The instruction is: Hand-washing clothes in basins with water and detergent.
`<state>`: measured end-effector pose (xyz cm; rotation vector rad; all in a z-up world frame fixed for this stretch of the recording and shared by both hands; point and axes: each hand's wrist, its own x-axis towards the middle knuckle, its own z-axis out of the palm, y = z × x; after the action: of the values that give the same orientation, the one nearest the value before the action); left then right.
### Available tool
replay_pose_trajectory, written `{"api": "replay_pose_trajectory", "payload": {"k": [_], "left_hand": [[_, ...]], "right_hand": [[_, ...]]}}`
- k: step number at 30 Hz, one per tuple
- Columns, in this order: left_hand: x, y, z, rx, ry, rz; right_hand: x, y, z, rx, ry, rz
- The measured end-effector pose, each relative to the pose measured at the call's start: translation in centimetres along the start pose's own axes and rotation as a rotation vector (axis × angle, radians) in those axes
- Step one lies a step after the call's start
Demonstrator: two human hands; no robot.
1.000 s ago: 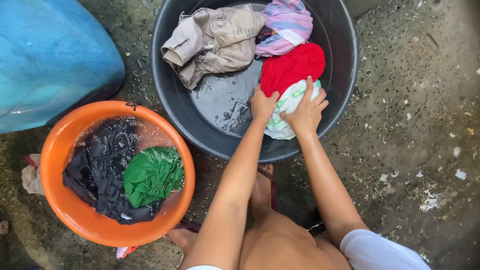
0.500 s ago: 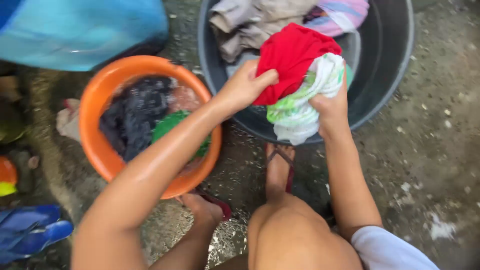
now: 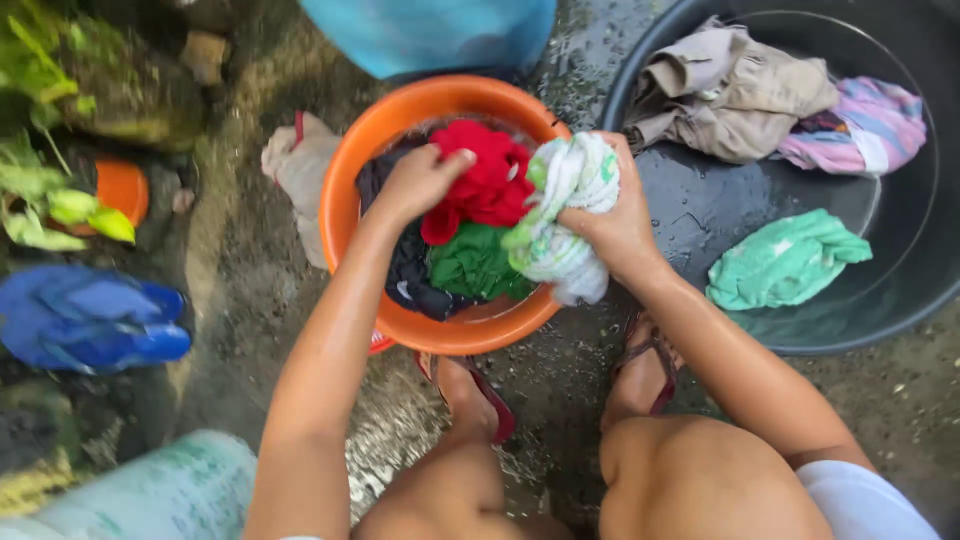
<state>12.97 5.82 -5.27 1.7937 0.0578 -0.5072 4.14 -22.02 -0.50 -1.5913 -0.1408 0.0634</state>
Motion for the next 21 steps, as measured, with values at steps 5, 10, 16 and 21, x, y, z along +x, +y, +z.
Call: {"api": "replay_pose_trajectory", "payload": {"k": [5, 10, 16, 21], "left_hand": [[-4.0, 3.0, 3.3, -0.273, -0.205, -0.169], [-6.6, -1.5, 4.2, -0.216, -0.396, 0.028], [-11.5, -8.5, 5.1, 0.639, -0.366, 0.139], [-10.4, -14.6, 7.4, 0.717, -0.190, 0.129]], "right_hand": [[0.1, 2.0, 4.1, 0.279, 0.206, -0.047], [-2.6, 1.3, -0.9, -0.030, -0.094, -0.023], [-10.3, 11.0, -19.7, -0.994, 0.121, 0.708], [-15.0, 19.9, -23.6, -1.091, 0.360, 0.851]]}}
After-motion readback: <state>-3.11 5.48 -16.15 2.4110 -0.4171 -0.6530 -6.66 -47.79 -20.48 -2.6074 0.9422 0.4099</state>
